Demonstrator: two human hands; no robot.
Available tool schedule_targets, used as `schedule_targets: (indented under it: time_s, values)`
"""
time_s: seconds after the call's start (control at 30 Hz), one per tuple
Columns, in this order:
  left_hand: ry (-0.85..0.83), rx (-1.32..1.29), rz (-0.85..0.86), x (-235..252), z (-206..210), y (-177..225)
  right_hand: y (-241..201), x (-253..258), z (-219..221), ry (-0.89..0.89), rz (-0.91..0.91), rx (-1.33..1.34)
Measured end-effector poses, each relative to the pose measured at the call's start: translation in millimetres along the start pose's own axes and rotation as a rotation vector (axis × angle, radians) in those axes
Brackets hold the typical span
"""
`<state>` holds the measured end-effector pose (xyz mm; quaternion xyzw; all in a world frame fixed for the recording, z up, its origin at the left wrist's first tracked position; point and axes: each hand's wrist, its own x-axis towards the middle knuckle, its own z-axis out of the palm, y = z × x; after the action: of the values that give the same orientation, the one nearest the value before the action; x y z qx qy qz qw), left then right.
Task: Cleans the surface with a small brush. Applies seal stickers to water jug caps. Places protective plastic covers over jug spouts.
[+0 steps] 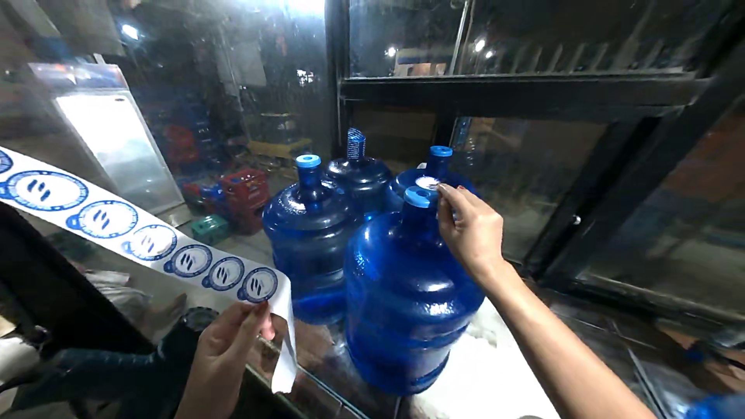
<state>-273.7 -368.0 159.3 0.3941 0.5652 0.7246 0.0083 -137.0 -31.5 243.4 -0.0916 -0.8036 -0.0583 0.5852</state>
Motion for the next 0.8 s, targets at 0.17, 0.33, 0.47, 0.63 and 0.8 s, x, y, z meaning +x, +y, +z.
schedule_targets:
  time_s: [0.17,0.33,0.47,0.63,0.8]
  values:
    - [0.014,-0.038,-0.021,0,4,-1,9,3,-2,-0.010,-0.096,-0.017]
    - [0.004,-0.022,-0.031,2,5,-1,14,7,-8,-0.072,-0.125,-0.014]
    - [-0.003,-0.010,-0.026,3,5,-1,16,14,-17,-0.170,-0.124,0.059]
    - [0.003,-0.024,-0.013,4,3,3,18,25,-35,-0.383,-0.116,0.093]
    - [-0.027,0.093,0.074,5,10,10,-42,9,-42,-0.298,-0.044,0.186]
